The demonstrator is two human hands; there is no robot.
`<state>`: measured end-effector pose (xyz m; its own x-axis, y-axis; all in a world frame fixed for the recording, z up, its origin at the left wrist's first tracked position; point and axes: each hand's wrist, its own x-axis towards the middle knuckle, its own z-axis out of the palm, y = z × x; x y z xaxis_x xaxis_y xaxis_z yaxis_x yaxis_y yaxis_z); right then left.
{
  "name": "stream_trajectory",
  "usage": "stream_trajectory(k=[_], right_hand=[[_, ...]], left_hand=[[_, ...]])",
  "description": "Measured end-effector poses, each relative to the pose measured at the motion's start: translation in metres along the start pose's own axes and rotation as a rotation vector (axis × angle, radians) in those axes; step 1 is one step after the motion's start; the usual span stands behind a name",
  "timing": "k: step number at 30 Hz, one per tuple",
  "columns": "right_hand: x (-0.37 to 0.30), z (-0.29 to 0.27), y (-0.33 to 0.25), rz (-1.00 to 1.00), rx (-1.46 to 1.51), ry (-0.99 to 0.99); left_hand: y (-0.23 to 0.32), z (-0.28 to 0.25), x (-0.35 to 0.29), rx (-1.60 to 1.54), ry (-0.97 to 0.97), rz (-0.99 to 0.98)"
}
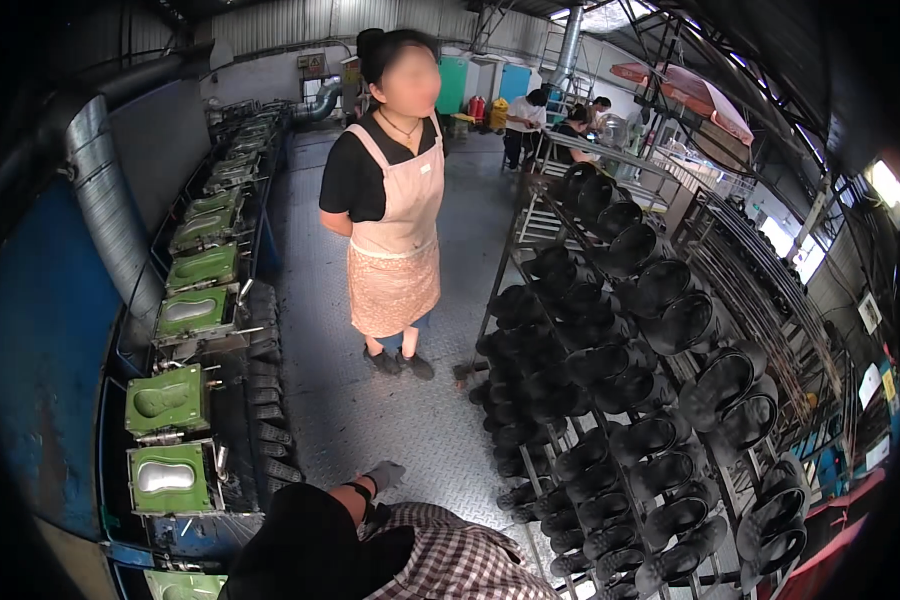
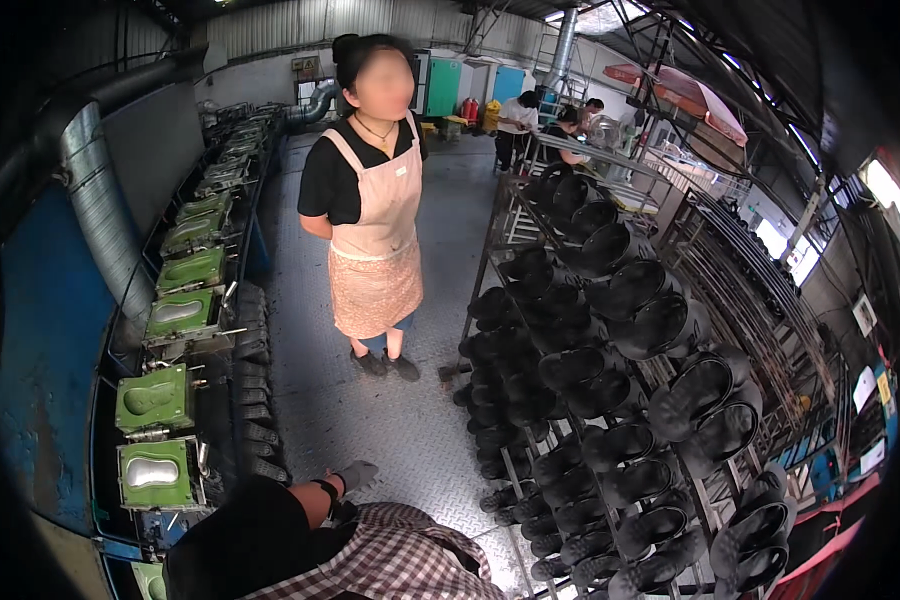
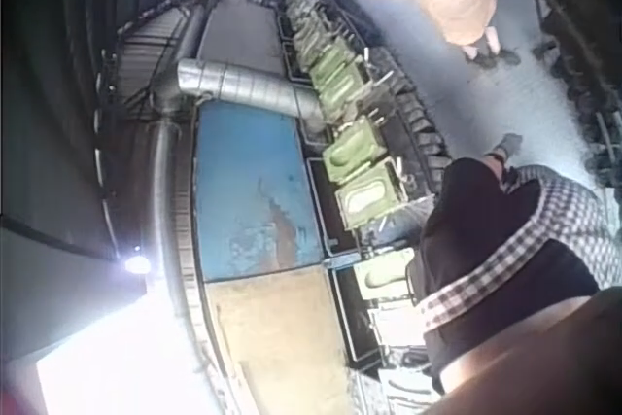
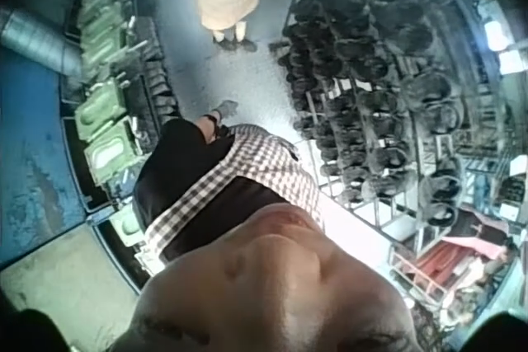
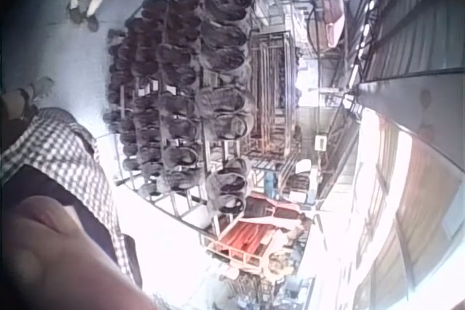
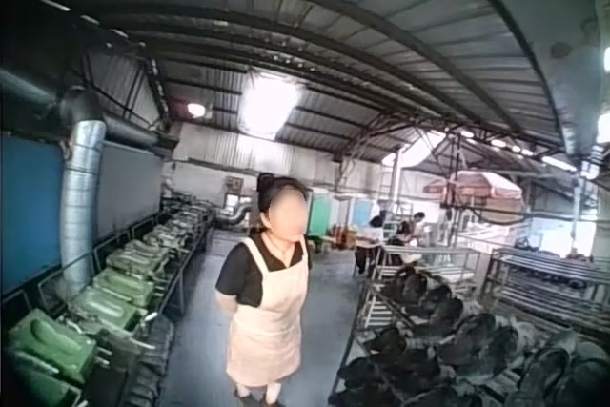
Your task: Removing molded shoe soles from a machine line and placing completed shoes onto a storage rack.
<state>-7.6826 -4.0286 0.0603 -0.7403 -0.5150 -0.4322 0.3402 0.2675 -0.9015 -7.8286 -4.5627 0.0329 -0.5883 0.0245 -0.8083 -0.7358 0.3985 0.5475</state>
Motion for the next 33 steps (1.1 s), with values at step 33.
stream_trajectory(k=[33], right_hand=[[-0.019, 0.143, 0.005, 0.242, 0.082, 0.575]], left_hand=[[0.054, -0.057, -0.027, 0.067, -0.091, -0.077]])
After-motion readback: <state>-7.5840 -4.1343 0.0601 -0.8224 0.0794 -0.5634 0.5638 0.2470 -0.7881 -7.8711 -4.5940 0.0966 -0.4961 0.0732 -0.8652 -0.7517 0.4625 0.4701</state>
